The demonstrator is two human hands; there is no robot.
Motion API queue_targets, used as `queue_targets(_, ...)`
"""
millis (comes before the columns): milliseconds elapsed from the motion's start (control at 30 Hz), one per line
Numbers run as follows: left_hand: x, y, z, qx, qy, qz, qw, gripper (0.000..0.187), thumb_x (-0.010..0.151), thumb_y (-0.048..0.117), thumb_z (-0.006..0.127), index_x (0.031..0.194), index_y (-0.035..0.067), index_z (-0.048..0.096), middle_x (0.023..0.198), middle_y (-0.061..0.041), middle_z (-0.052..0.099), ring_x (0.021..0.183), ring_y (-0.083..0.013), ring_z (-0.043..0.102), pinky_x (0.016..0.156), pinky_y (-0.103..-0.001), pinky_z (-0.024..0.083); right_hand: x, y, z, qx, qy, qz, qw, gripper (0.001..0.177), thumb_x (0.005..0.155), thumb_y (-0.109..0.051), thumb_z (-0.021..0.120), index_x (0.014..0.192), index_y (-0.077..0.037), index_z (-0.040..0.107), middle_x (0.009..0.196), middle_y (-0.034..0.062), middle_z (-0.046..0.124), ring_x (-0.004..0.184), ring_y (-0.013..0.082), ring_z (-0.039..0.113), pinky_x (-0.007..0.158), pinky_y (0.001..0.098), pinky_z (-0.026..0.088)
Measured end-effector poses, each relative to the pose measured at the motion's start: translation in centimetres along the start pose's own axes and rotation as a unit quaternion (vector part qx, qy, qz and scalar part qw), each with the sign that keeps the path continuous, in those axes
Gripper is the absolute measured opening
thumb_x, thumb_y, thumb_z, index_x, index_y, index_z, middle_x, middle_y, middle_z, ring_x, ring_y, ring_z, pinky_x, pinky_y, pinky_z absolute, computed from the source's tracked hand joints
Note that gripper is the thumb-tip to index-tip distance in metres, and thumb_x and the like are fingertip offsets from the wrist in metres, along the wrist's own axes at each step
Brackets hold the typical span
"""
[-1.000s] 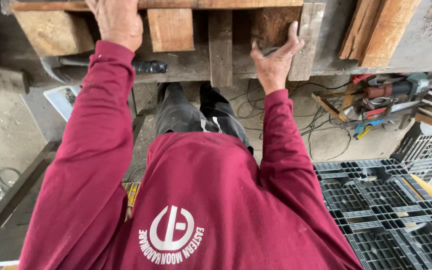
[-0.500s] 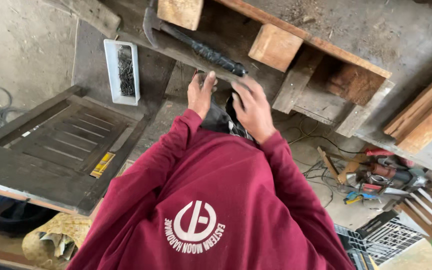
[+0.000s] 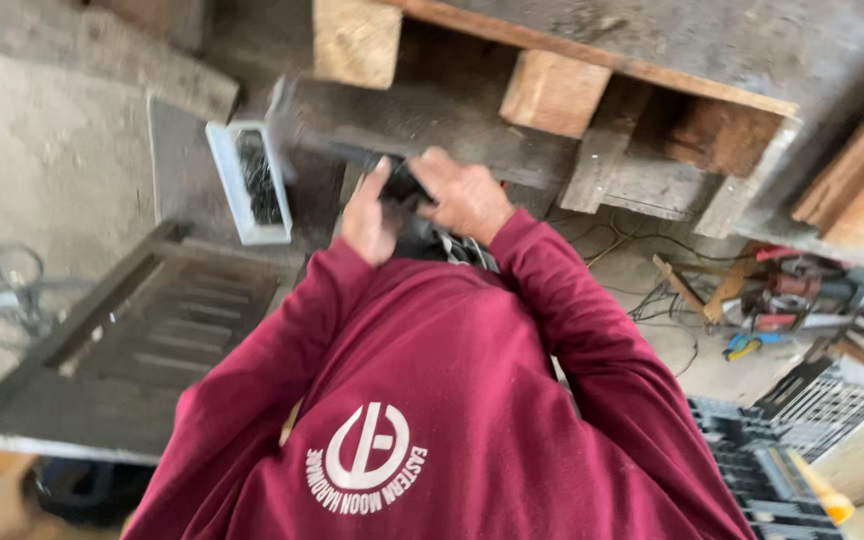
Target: The person hammers nails into wooden boards and then uses an angle grinder to sand and smooth several wooden blocks and parts of a larger wooden frame.
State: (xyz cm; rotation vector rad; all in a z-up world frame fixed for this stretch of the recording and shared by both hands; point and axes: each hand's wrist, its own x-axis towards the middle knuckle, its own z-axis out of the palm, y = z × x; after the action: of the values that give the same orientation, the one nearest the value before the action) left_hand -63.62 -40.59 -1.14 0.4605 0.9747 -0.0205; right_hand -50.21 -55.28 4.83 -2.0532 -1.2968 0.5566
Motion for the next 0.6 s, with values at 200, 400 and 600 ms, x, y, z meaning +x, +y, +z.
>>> queue_targets(200,-5.3,2.9,4.7,0.319,-0.133,0.133,0.929,0.023,0.099,0.013,0.071,0.117,0.003,0.061,0.108,-0.003,0.064,0.100,-0.0112,0.060,0.093,-0.029,0.051,-4.4,-1.6,-5.0,0.015,0.051,0.043,0.998,0.062,0.079,-0.031,0.076,0.135,-0.011,0.057,0.104,0.0100,0.064,0.087,0.0296,0.068,0.069,0.0425,0.057)
queue_targets(400,-2.1,-4.2,21.1,0.488,-0.292,0.184,0.802,0.031,0.095,0.019,0.076,0.117,0.003,0.061,0.103,-0.004,0.066,0.094,-0.0133,0.062,0.086,-0.030,0.053,-14.7,1.1,-10.0,0.104,0.224,0.281,0.927,0.073,0.084,-0.016,0.076,0.151,-0.010,0.050,0.120,0.0146,0.068,0.101,0.0312,0.071,0.083,0.0398,0.058)
queue_targets(600,0.1,-21.8,37.6,0.582,-0.364,0.222,0.693,0.049,0.094,0.038,0.073,0.125,0.002,0.060,0.102,-0.020,0.075,0.095,-0.0294,0.077,0.080,-0.039,0.059,-27.0,10.3,-13.7,0.117,0.527,0.335,0.773,0.064,0.095,-0.001,0.068,0.155,-0.003,0.044,0.138,0.0224,0.066,0.125,0.0258,0.068,0.106,0.0339,0.053)
